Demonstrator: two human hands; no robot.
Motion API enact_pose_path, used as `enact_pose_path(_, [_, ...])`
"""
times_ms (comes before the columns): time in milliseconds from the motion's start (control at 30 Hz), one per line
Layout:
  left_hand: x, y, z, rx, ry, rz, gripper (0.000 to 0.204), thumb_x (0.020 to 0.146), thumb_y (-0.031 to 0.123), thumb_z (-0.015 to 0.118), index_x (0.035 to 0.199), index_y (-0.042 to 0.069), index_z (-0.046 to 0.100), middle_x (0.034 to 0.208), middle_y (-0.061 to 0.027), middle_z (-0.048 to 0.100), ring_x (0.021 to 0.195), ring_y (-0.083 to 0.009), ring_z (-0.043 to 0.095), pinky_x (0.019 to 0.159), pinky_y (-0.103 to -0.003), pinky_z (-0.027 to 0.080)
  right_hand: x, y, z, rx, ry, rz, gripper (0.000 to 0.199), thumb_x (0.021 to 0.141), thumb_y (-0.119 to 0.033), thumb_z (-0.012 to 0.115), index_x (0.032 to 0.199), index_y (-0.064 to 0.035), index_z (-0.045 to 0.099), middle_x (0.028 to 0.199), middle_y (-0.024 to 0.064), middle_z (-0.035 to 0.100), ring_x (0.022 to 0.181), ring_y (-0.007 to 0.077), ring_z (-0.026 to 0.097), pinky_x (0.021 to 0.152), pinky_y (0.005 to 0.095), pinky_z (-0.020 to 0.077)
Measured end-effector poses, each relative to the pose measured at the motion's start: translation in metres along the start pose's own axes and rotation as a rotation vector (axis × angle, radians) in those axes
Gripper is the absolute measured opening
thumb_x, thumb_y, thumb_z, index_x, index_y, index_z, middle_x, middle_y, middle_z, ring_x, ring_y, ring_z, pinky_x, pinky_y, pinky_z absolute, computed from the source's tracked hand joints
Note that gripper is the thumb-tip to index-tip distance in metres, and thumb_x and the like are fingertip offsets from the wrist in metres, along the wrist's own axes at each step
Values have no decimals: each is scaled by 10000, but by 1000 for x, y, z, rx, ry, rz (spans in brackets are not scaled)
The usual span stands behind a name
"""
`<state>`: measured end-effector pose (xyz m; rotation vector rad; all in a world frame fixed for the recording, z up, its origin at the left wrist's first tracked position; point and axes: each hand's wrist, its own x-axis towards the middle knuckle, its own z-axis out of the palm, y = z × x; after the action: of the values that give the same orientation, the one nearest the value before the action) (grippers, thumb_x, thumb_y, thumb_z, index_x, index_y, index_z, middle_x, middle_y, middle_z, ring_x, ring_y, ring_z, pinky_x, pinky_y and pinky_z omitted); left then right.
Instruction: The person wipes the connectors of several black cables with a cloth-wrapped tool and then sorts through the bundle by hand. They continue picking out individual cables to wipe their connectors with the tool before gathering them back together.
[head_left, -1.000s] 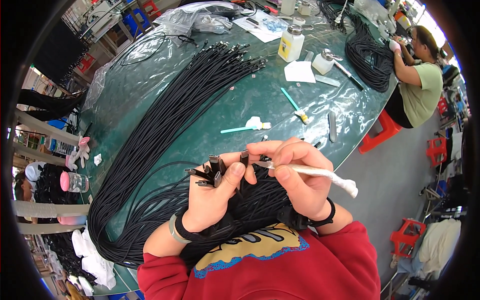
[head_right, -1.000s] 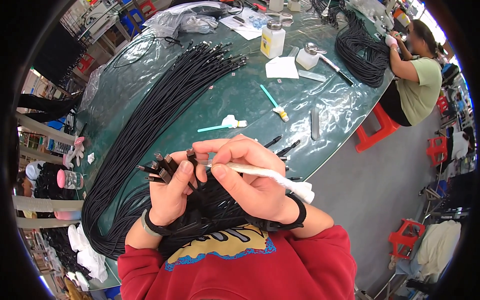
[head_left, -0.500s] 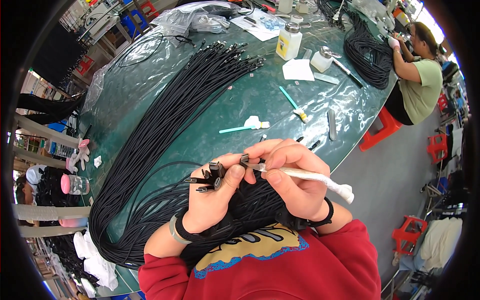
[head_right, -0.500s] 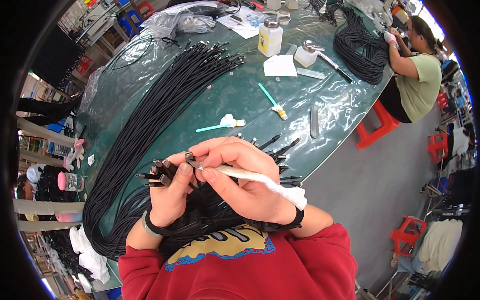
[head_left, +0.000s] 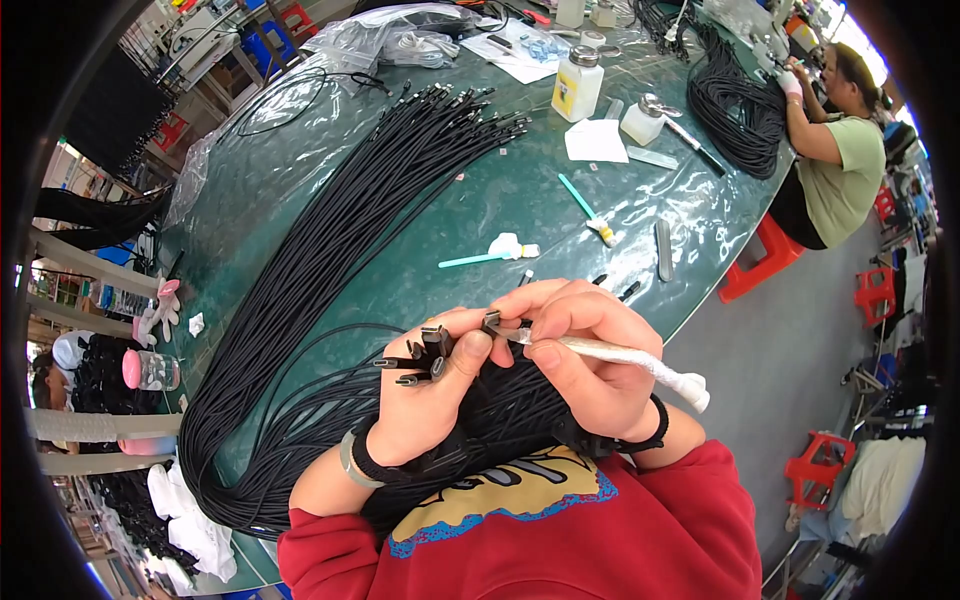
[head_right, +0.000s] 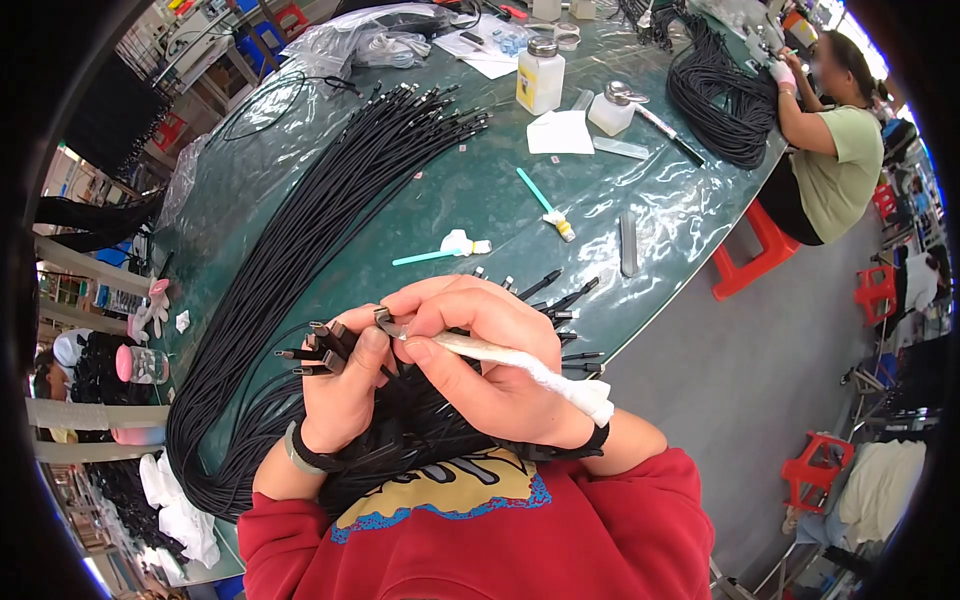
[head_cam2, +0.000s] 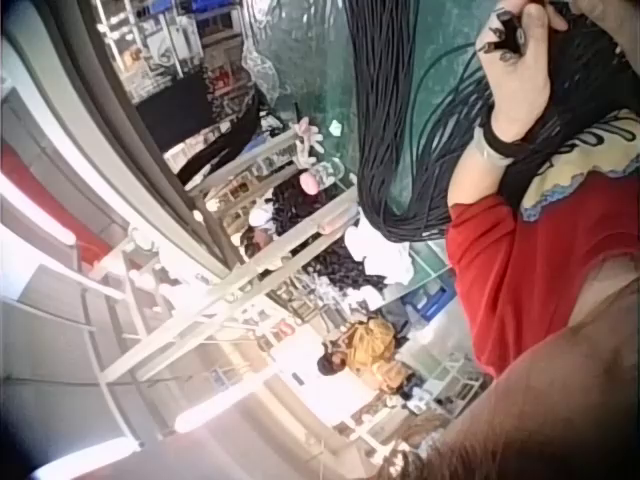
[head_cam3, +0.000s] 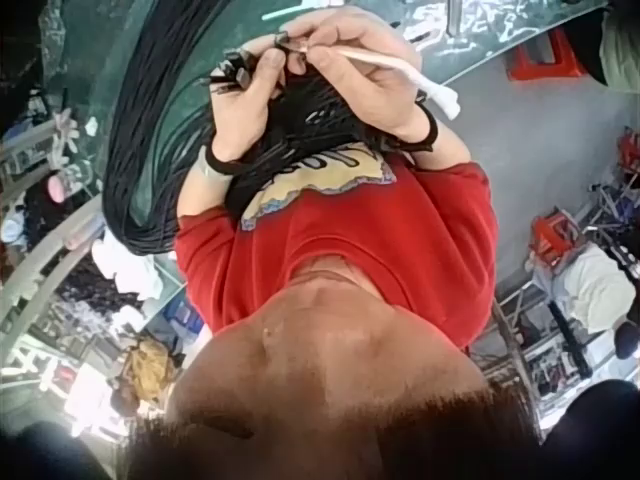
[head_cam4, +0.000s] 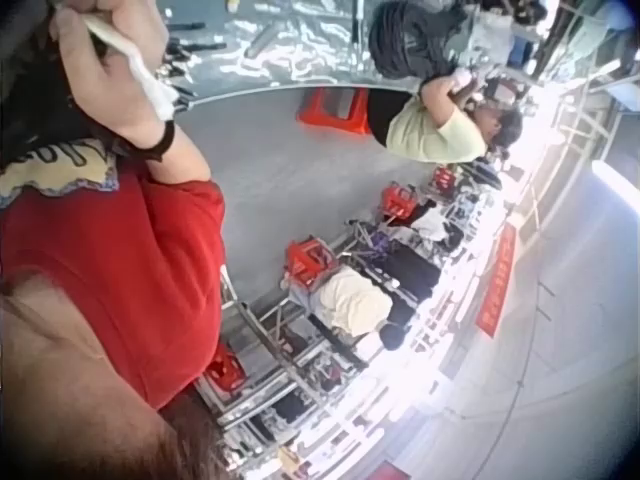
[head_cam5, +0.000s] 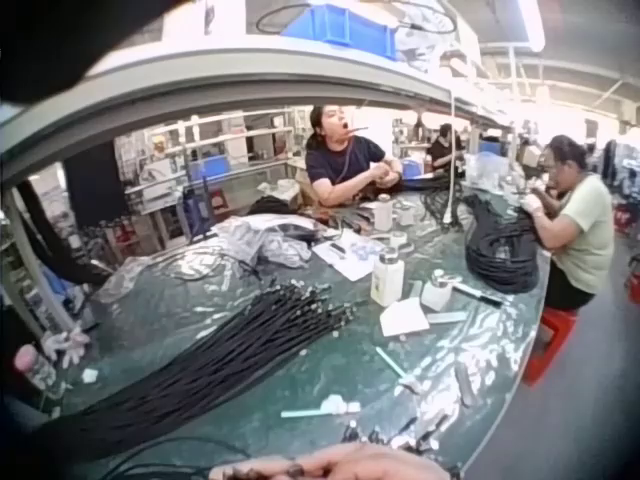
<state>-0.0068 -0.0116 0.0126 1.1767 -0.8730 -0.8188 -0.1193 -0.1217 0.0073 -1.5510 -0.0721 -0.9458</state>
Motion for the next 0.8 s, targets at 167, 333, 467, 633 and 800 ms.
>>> enact_pose_path(167, [0, 1, -1, 20, -8, -25, 203, 872, 112, 488, 1009, -17, 564, 771, -66, 582, 709, -118, 548, 664, -239, 428, 1, -1, -1, -22, -19, -16, 36, 817, 24, 486, 843, 48, 482, 964, 232, 533, 733, 216, 562, 661, 338, 483])
enact_pose_path(333, [0, 0, 0, 24, -4, -26, 206, 874, 120, 487, 1008, -15, 566, 752, -60, 581, 703, -114, 542, 653, -237, 421, 2, -2, -2, -26, -23, -13, 36, 817, 20, 490, 841, 47, 483, 958, 232, 539, 718, 216, 565, 657, 335, 482])
enact_pose_path(467, [0, 2, -1, 21, -8, -42, 207, 875, 123, 484, 1011, -10, 567, 748, -58, 581, 702, -114, 539, 653, -237, 419, 3, -4, -1, -22, -17, 1, 45, 824, 0, 491, 821, 42, 475, 950, 235, 548, 707, 222, 570, 660, 340, 480])
enact_pose_path(633, [0, 2, -1, 19, -15, -33, 211, 878, 134, 483, 1014, -1, 571, 729, -42, 579, 680, -94, 522, 626, -222, 408, 3, -7, -2, -24, -10, 40, 89, 836, -32, 489, 786, 36, 461, 941, 239, 558, 697, 230, 575, 666, 350, 476])
enact_pose_path(800, [0, 1, -4, 37, -7, -99, 225, 876, 167, 491, 1014, 12, 577, 707, -18, 576, 625, -57, 479, 559, -191, 376, 2, -7, -4, -51, -17, 60, 119, 841, -48, 486, 764, 38, 456, 936, 242, 561, 689, 238, 581, 664, 358, 480])
